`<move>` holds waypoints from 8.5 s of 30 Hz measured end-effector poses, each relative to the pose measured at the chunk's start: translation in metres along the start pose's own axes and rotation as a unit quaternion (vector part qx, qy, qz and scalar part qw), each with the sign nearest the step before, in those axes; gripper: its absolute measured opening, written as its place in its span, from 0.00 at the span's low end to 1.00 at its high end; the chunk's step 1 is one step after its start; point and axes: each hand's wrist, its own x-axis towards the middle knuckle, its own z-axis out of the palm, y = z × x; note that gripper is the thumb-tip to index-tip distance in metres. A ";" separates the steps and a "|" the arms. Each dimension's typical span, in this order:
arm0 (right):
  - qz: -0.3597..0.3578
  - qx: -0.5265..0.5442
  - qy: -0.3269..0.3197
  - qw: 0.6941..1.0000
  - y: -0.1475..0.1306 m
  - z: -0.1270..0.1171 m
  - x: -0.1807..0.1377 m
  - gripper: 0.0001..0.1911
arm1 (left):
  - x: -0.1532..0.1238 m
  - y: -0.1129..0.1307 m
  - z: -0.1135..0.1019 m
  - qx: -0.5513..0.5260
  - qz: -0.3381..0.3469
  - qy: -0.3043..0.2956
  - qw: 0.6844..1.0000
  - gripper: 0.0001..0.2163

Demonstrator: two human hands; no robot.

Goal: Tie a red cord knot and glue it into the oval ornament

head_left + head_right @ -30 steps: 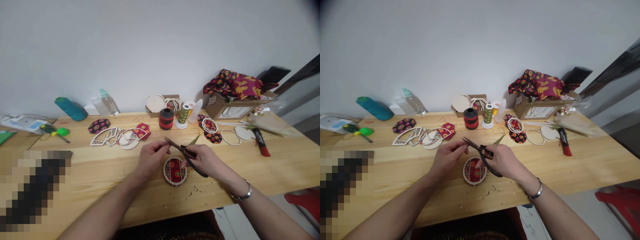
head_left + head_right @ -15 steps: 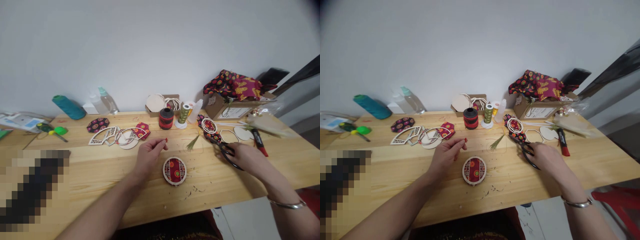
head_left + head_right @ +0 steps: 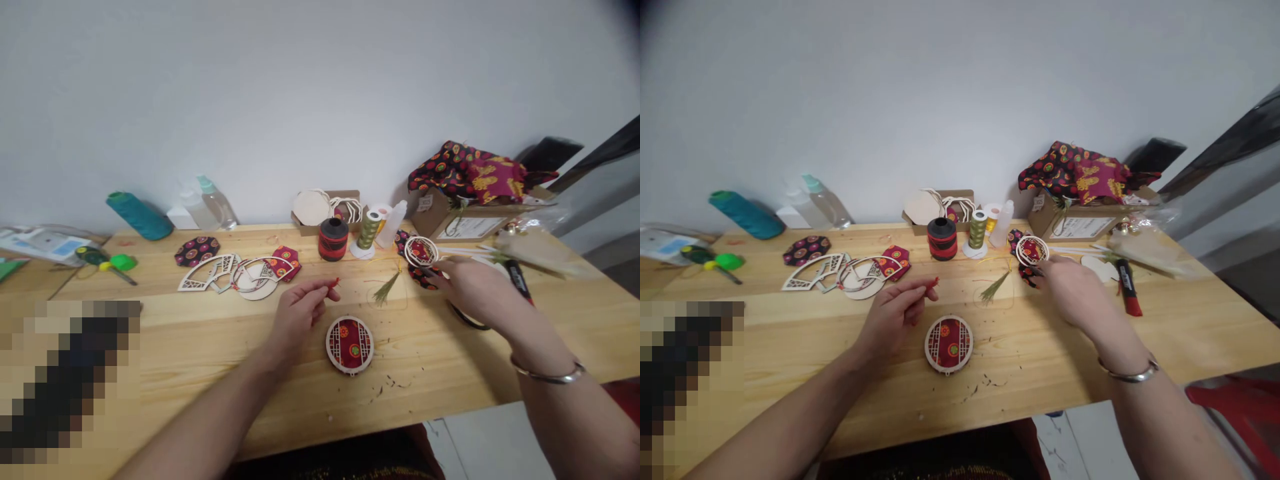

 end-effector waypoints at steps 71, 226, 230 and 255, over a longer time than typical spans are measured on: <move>-0.157 0.693 -0.035 0.703 -0.106 0.045 0.015 0.04 | -0.002 -0.005 0.004 0.029 -0.050 -0.059 0.997 0.09; 0.012 0.675 0.004 0.737 -0.096 0.032 0.020 0.03 | 0.003 0.012 0.002 0.203 -0.032 -0.017 0.978 0.05; 0.007 0.671 -0.003 0.741 -0.096 0.031 0.020 0.03 | 0.002 0.011 0.000 0.211 -0.017 -0.049 0.976 0.08; -0.181 0.493 0.061 0.849 -0.106 0.044 0.005 0.07 | -0.003 0.007 0.002 0.394 0.117 -0.105 0.905 0.10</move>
